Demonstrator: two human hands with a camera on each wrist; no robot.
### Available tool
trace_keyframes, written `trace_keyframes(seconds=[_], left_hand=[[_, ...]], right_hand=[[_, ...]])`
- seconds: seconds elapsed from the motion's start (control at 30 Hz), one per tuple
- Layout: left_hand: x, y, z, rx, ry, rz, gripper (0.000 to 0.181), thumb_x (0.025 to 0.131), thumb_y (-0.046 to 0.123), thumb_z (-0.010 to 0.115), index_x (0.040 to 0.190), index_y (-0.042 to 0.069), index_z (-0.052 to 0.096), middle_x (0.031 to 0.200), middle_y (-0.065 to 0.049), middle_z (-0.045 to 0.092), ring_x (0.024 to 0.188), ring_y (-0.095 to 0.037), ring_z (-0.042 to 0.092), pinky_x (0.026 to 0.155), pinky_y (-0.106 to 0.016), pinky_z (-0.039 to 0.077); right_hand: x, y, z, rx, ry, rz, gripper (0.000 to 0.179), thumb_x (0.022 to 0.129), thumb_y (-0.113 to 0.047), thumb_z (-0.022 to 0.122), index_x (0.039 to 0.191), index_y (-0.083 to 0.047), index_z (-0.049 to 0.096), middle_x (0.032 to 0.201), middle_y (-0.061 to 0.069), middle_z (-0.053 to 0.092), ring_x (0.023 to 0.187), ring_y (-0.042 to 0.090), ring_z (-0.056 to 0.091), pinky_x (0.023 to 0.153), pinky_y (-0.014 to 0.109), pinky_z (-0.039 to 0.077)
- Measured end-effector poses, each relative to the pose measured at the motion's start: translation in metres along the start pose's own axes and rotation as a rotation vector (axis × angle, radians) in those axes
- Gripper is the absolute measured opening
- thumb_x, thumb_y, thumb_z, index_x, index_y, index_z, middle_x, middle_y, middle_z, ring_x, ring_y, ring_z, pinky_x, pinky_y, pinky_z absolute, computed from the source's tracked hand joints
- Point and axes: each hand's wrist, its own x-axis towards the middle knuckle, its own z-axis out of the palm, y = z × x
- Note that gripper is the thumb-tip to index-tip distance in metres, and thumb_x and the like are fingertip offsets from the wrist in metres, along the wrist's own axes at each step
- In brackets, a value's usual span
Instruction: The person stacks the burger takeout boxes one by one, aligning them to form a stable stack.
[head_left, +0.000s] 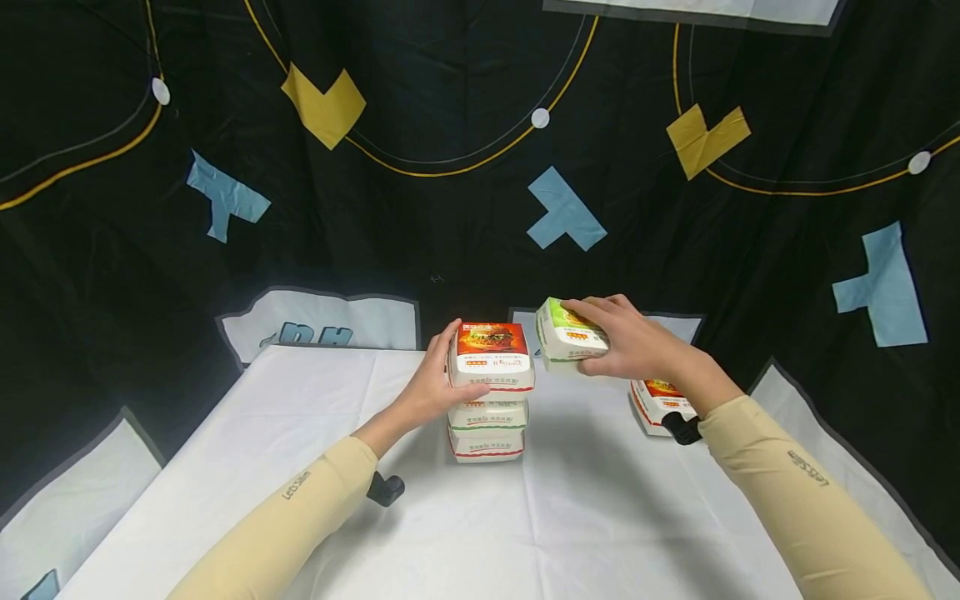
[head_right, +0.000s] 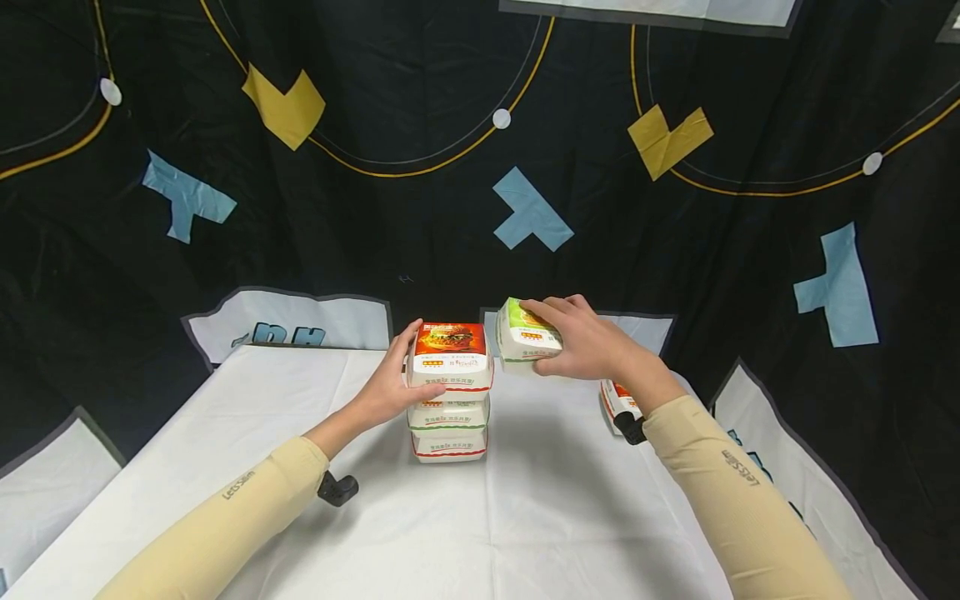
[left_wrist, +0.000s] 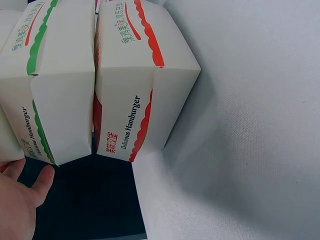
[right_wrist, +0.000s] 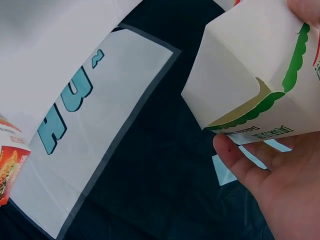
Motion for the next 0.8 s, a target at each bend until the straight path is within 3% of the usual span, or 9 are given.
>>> trace_keyframes(seconds=[0.13, 0.5, 0.8], left_hand=[[0.0, 0.0, 0.0, -0.004, -0.002, -0.004, 0.11, 0.078, 0.04, 0.085, 0.16, 0.033, 0.012, 0.156, -0.001, 0.029, 0.133, -0.023, 0.04, 0.104, -0.049, 0.048], [0.0, 0.001, -0.001, 0.003, -0.007, -0.008, 0.111, 0.078, 0.041, 0.084, 0.161, 0.027, 0.012, 0.158, -0.004, 0.026, 0.134, -0.026, 0.04, 0.104, -0.051, 0.048], [0.0, 0.001, 0.0, 0.001, -0.006, -0.02, 0.11, 0.078, 0.043, 0.084, 0.16, 0.032, 0.012, 0.157, -0.001, 0.027, 0.134, -0.024, 0.04, 0.105, -0.051, 0.047]], right_hand=[[0.003, -0.005, -0.003, -0.003, 0.007, 0.002, 0.086, 0.083, -0.048, 0.071, 0.157, -0.036, 0.03, 0.154, 0.001, 0.041, 0.132, 0.028, 0.032, 0.088, 0.046, 0.052], [0.007, -0.014, -0.01, 0.004, 0.006, 0.007, 0.085, 0.084, -0.049, 0.07, 0.157, -0.037, 0.029, 0.156, 0.002, 0.039, 0.134, 0.029, 0.03, 0.089, 0.048, 0.053], [0.015, -0.02, -0.011, -0.014, 0.018, -0.014, 0.085, 0.083, -0.051, 0.072, 0.156, -0.037, 0.031, 0.155, 0.001, 0.04, 0.132, 0.026, 0.032, 0.088, 0.046, 0.053]])
